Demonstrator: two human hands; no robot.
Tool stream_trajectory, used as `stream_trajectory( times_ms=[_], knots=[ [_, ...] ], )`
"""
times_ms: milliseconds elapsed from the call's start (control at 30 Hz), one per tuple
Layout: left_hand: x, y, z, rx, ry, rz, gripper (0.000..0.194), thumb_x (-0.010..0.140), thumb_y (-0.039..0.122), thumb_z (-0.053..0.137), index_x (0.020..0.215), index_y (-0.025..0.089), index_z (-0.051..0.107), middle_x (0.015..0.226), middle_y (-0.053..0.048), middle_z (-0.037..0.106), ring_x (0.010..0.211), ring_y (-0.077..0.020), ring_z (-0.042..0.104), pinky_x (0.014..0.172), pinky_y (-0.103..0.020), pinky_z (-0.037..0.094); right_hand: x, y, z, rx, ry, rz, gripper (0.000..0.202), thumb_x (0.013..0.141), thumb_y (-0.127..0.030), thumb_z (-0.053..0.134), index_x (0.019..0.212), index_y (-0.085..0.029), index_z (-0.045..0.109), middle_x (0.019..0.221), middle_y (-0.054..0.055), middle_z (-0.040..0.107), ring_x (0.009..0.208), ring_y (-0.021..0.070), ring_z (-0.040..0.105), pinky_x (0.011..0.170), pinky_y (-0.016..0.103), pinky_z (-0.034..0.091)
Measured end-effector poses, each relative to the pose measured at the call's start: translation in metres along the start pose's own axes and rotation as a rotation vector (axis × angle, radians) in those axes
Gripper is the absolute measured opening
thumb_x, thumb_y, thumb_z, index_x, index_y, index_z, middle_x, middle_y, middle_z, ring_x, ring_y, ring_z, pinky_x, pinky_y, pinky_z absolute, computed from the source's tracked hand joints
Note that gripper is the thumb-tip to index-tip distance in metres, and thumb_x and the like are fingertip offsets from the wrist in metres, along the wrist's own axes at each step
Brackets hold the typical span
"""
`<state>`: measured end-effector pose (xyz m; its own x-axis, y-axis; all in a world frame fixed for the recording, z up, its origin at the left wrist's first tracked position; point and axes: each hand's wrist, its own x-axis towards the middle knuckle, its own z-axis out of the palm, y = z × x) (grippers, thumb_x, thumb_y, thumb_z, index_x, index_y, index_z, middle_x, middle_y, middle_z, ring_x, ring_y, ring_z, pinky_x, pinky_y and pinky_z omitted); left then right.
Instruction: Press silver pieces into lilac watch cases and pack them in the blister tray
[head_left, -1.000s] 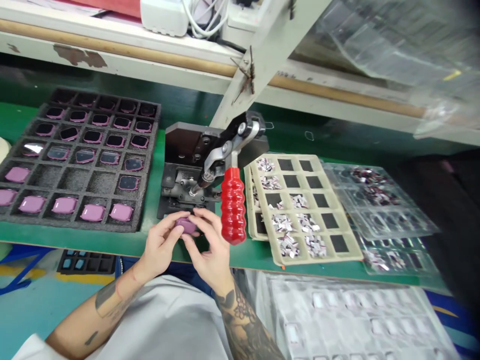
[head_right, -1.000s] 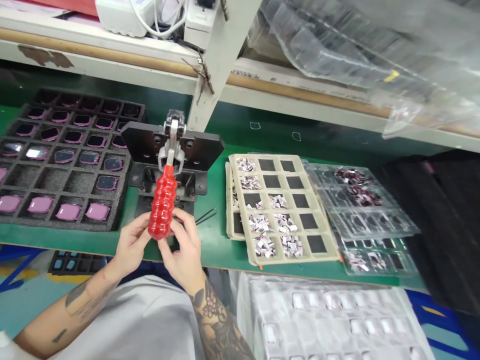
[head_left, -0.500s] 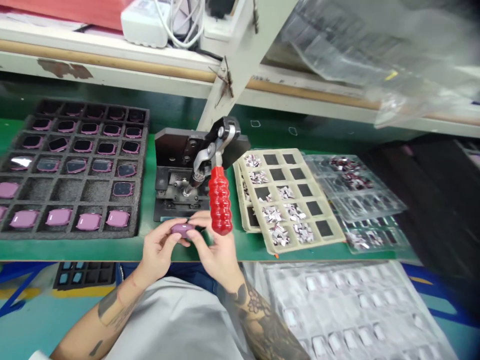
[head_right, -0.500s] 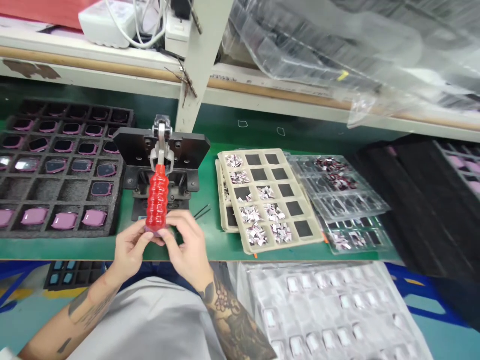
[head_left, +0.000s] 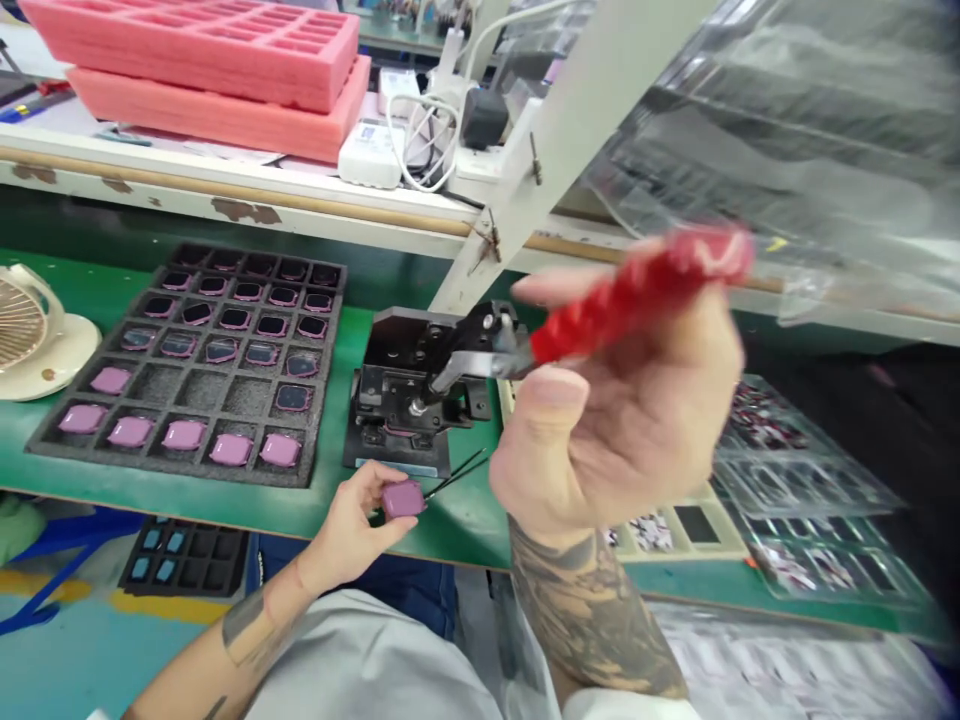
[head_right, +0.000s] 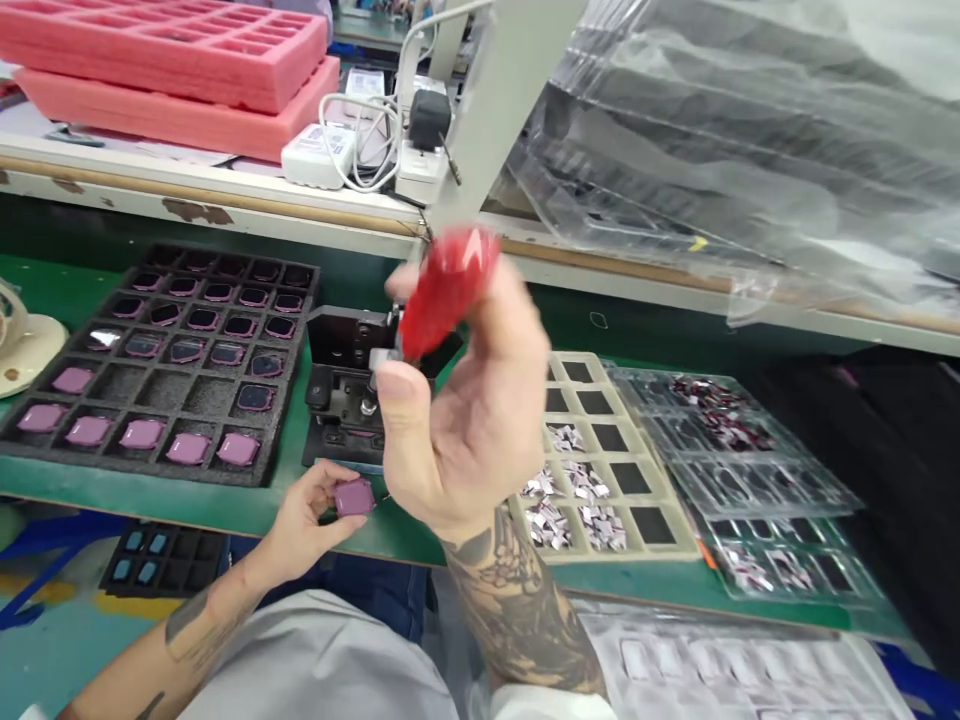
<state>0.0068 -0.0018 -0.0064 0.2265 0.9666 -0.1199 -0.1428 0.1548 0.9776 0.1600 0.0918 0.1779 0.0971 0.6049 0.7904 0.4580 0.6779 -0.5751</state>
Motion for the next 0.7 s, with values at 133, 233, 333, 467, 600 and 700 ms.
stream_trajectory(
  times_ms=[133, 233, 333, 467, 600, 700],
  knots=[
    [-0.018, 0.012, -0.011, 0.082, 0.016, 0.049, 0.034, 0.089, 0.022, 0.089, 0.120, 0.020, 0.077, 0.112, -0.009, 0.083, 0.097, -0.0209, 0.080, 0.088, -0.029, 0.064, -0.043, 0.009, -0.008, 0.031, 0.206, -0.151, 0.043, 0.111, -0.036, 0.064, 0.153, -0.027, 0.068, 0.127, 0.010, 0.072, 0.118, 0.0307, 0.075, 0.100, 0.054, 0.065],
    [-0.038, 0.022, -0.028, 0.313, 0.007, 0.176, 0.038, 0.095, 0.019, 0.083, 0.132, 0.025, 0.081, 0.123, -0.009, 0.083, 0.100, -0.0202, 0.080, 0.087, -0.028, 0.066, -0.108, 0.031, -0.018, 0.019, -0.104, 0.018, 0.034, 0.110, -0.016, 0.057, 0.138, -0.026, 0.074, 0.104, 0.007, 0.077, 0.097, 0.0263, 0.076, 0.085, 0.047, 0.067],
    [-0.046, 0.028, -0.042, 0.484, 0.035, 0.319, 0.045, 0.096, 0.017, 0.084, 0.139, 0.029, 0.080, 0.126, -0.007, 0.085, 0.101, -0.0196, 0.083, 0.090, -0.027, 0.068, -0.156, 0.054, -0.017, -0.180, -0.453, 0.067, 0.046, 0.108, -0.010, 0.058, 0.151, -0.023, 0.067, 0.134, 0.015, 0.077, 0.126, 0.0316, 0.073, 0.106, 0.054, 0.066],
    [-0.036, 0.035, -0.041, 0.609, 0.087, 0.483, 0.044, 0.097, 0.015, 0.084, 0.139, 0.028, 0.080, 0.127, -0.006, 0.086, 0.108, -0.0214, 0.085, 0.099, -0.028, 0.069, -0.167, 0.080, 0.005, -0.440, -0.705, 0.101, 0.053, 0.104, -0.004, 0.050, 0.153, -0.012, 0.065, 0.141, 0.024, 0.072, 0.136, 0.0377, 0.067, 0.118, 0.061, 0.059],
    [-0.025, 0.042, -0.033, 0.719, 0.105, 0.548, 0.038, 0.103, 0.020, 0.078, 0.141, 0.023, 0.076, 0.134, -0.011, 0.081, 0.118, -0.0244, 0.081, 0.107, -0.034, 0.067, -0.155, 0.088, 0.018, -0.452, -0.762, 0.182, 0.043, 0.104, -0.003, 0.046, 0.134, -0.012, 0.075, 0.126, 0.021, 0.077, 0.120, 0.0357, 0.072, 0.110, 0.056, 0.064],
    [-0.022, 0.042, -0.033, 0.859, 0.146, 0.558, 0.036, 0.106, 0.025, 0.074, 0.142, 0.021, 0.074, 0.134, -0.015, 0.077, 0.122, -0.0284, 0.079, 0.108, -0.039, 0.066, -0.154, 0.077, 0.009, -0.351, -0.681, 0.228, 0.038, 0.112, -0.013, 0.047, 0.138, -0.018, 0.073, 0.132, 0.018, 0.076, 0.127, 0.0321, 0.071, 0.114, 0.052, 0.063]
  ],
)
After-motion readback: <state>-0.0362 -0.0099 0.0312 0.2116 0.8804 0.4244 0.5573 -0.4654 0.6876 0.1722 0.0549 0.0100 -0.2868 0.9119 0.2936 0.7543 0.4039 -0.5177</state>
